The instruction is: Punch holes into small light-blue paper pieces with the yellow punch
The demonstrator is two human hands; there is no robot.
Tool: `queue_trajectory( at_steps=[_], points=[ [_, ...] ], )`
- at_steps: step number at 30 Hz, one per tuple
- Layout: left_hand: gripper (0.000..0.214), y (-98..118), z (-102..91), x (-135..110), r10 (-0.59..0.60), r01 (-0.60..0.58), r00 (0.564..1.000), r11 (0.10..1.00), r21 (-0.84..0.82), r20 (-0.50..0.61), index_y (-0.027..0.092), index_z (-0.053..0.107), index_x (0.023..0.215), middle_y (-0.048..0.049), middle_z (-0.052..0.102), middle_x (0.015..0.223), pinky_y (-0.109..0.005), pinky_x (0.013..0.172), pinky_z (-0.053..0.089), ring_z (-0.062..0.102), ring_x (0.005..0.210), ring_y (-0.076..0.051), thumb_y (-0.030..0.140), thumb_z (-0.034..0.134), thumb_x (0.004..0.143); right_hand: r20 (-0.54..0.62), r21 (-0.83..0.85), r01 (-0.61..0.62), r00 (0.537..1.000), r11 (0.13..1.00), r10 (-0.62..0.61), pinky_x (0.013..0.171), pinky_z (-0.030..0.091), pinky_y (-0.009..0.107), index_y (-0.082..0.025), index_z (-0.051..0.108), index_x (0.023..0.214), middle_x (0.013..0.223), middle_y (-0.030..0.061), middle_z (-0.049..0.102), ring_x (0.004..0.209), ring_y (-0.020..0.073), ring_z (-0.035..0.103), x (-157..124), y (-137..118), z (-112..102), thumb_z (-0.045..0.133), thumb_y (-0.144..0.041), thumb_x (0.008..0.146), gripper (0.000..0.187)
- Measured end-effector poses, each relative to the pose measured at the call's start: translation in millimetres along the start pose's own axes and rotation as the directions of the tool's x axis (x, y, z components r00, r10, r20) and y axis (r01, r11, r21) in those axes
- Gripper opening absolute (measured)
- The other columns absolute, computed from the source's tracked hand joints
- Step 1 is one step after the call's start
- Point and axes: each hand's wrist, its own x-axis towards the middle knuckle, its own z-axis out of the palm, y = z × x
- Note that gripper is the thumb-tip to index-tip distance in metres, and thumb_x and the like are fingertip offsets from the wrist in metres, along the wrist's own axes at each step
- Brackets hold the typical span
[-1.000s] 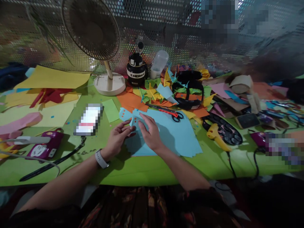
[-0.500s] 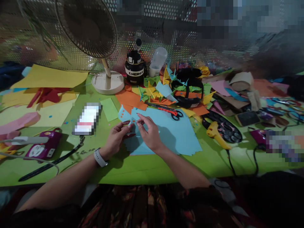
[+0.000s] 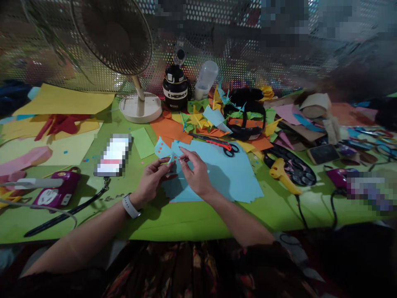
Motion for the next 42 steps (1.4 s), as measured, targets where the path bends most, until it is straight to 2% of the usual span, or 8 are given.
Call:
queue_trajectory(
  at_steps=[21, 29, 42],
  points=[
    [0.043, -0.3, 2.6, -1.1, -0.002, 0.002, 1.000, 1.000, -0.008, 0.001, 0.016, 0.067, 0.098, 0.0007, 0.072, 0.071, -0.032, 0.073, 0.060, 0.068, 0.069, -0.014, 0.035, 0.087, 0.064, 0.005, 0.000, 0.002, 1.000, 1.000, -0.002, 0.090, 0.050, 0.035, -0.028, 0.060, 0.129, 0.098, 0.0032, 0.064, 0.092, 0.0158, 0.062, -0.1, -3.5, -0.6, 0.054, -0.024, 0.094, 0.036],
    [0.044, -1.7, 1.7, -0.8, 0.014, -0.014, 1.000, 1.000, -0.001, 0.012, 0.017, 0.067, 0.099, 0.0007, 0.072, 0.072, -0.032, 0.076, 0.059, 0.069, 0.073, -0.015, 0.036, 0.087, 0.064, 0.003, -0.008, -0.026, 1.000, 1.000, 0.026, 0.091, 0.050, 0.037, -0.027, 0.059, 0.130, 0.098, 0.0035, 0.064, 0.091, 0.0169, 0.061, -0.4, -5.9, 0.3, 0.062, -0.029, 0.089, 0.041],
    [0.045, -1.7, 2.6, -1.8, 0.005, -0.005, 1.000, 1.000, -0.002, 0.024, 0.016, 0.066, 0.100, -0.0008, 0.073, 0.076, -0.031, 0.074, 0.060, 0.069, 0.074, -0.015, 0.036, 0.086, 0.065, 0.005, -0.016, -0.038, 0.999, 0.999, 0.039, 0.091, 0.050, 0.038, -0.028, 0.060, 0.129, 0.096, 0.0027, 0.065, 0.089, 0.0165, 0.061, 0.5, -4.6, 0.1, 0.062, -0.029, 0.089, 0.040]
  ],
)
